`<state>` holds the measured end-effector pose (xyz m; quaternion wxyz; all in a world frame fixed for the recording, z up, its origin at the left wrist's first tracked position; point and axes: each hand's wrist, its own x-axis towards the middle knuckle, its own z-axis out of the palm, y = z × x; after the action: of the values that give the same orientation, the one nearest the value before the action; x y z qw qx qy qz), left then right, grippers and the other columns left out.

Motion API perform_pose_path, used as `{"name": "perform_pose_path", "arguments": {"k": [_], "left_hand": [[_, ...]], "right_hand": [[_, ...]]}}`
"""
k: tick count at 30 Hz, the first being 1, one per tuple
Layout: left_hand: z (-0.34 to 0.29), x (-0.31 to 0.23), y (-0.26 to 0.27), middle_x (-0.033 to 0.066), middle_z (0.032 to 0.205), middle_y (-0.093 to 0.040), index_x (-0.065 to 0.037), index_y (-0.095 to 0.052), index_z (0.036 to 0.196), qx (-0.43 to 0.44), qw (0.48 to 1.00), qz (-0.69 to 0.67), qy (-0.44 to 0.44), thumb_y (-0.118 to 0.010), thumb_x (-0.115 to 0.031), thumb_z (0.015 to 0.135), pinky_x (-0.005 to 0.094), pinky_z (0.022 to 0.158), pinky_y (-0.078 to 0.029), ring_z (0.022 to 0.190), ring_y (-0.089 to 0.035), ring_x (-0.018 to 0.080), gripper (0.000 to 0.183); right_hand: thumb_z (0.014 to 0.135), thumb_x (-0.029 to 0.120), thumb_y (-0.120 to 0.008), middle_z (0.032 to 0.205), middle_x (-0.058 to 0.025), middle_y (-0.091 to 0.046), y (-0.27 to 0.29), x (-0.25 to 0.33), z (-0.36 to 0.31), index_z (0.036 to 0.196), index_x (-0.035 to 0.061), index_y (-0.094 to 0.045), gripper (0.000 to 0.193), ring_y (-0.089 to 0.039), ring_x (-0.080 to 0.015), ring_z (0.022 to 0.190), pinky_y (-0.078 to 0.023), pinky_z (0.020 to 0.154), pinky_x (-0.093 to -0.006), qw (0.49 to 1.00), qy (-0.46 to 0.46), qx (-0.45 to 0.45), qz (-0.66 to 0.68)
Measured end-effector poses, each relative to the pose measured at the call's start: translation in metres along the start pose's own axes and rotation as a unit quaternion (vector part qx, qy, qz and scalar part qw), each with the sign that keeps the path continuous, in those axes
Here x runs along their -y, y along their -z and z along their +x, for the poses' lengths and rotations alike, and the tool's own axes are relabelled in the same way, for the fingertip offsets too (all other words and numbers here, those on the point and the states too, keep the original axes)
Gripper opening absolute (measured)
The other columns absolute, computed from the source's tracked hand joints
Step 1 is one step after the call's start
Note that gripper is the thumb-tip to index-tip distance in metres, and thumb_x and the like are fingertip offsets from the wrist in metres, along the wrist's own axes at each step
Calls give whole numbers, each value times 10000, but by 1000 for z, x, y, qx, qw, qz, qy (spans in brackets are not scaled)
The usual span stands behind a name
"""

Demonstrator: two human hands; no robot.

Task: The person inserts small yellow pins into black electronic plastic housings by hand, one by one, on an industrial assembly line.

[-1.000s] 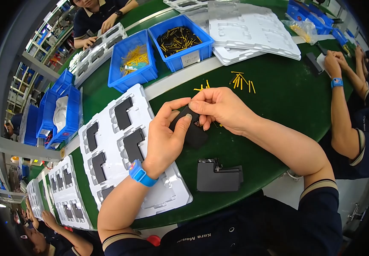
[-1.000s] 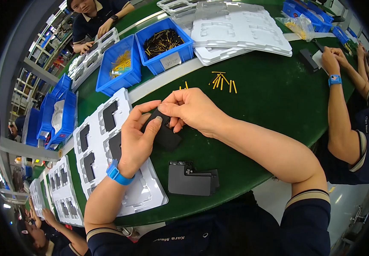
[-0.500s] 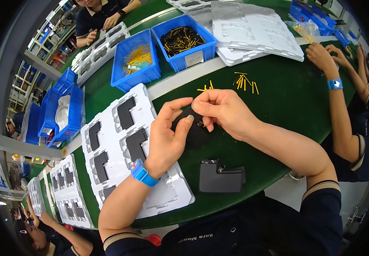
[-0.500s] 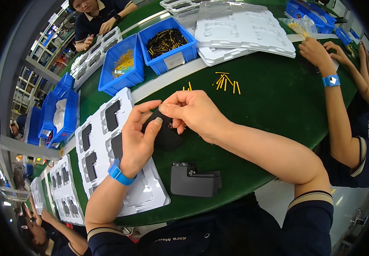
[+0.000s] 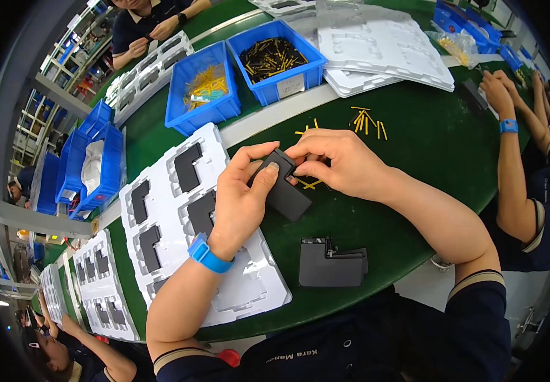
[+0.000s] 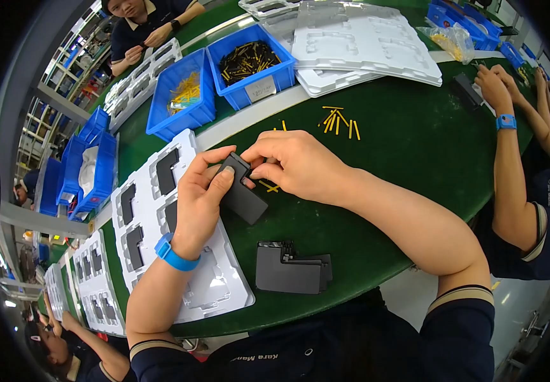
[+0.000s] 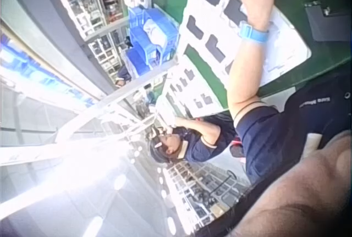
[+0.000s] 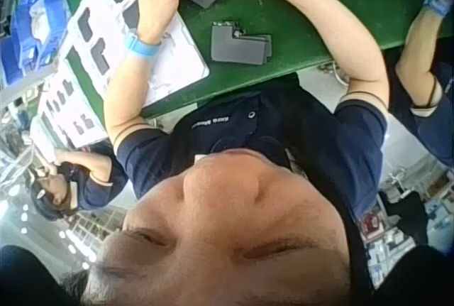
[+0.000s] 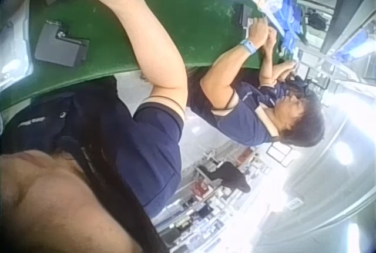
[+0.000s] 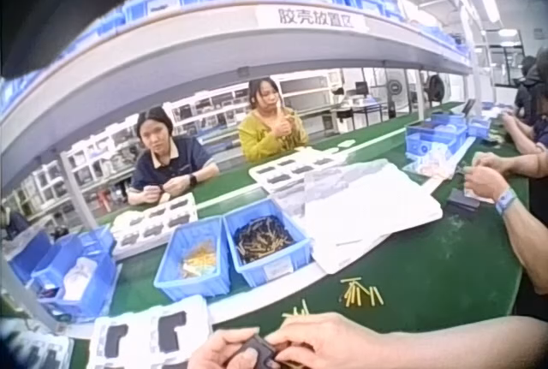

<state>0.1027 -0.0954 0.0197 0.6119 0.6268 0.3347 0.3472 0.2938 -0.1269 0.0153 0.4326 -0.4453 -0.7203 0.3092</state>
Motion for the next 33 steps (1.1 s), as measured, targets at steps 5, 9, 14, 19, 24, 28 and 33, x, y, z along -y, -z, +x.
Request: {"name": "perform_pose_path", "arguments": {"k": [5, 9, 14, 19, 24, 28, 33], "left_hand": [[1, -1, -2, 98, 900, -663, 3, -504, 1200, -5, 1000, -4, 16, -496, -30, 912, 227, 743, -488, 816, -608, 103, 290], [0, 1, -2, 91, 901, -663, 4, -517, 1207, -5, 1000, -5, 20, -503, -32, 910, 225, 743, -484, 812, -608, 100, 300], [0, 0, -2, 80, 897, -663, 5, -526, 1201, 11, 1000, 3, 23, -513, -21, 903, 224, 744, -483, 810, -607, 99, 300], [0, 3, -2, 81, 893, -666, -12, -537, 1185, -10, 1000, 28, 3, -531, -14, 886, 223, 744, -471, 811, -594, 87, 300], [-2, 3, -5, 93, 913, -665, -20, -544, 1168, -21, 996, 82, -34, -540, -15, 876, 228, 754, -467, 831, -593, 93, 292], [-3, 4, -9, 106, 934, -663, -17, -548, 1156, -17, 993, 103, -48, -539, -9, 872, 231, 768, -466, 853, -596, 102, 285], [-4, 3, -11, 85, 882, -652, -23, -526, 1182, -32, 992, 109, -59, -536, 4, 869, 225, 725, -460, 804, -579, 89, 315]], "right_hand": [[760, 17, -661, 756, -68, -588, 1, -9, 2, 948, 39, -654, 190, -559, -185, 652, -437, 570, -293, 995, 87, -21, -53], [757, 35, -670, 738, -71, -602, 4, -8, 3, 917, 34, -661, 160, -572, -193, 649, -448, 566, -298, 993, 99, -15, -70], [746, 35, -673, 767, -89, -635, 6, -15, 2, 881, 25, -667, 135, -618, -215, 664, -480, 584, -296, 991, 105, -10, -76], [784, 41, -660, 788, -82, -649, 9, -7, 3, 917, -10, -640, 144, -626, -152, 667, -499, 600, -262, 999, 14, 39, 31], [846, 103, -639, 775, -71, -636, 7, 1, 5, 921, -35, -605, 161, -607, -105, 646, -505, 586, -237, 960, -166, 76, 212], [869, 132, -618, 707, -63, -600, -4, -1, 4, 871, -28, -605, 161, -581, -103, 597, -489, 523, -226, 930, -226, 12, 291], [865, 109, -609, 688, -70, -585, -11, 2, -1, 855, -40, -597, 150, -559, -95, 572, -480, 482, -220, 923, -224, -30, 313]]}}
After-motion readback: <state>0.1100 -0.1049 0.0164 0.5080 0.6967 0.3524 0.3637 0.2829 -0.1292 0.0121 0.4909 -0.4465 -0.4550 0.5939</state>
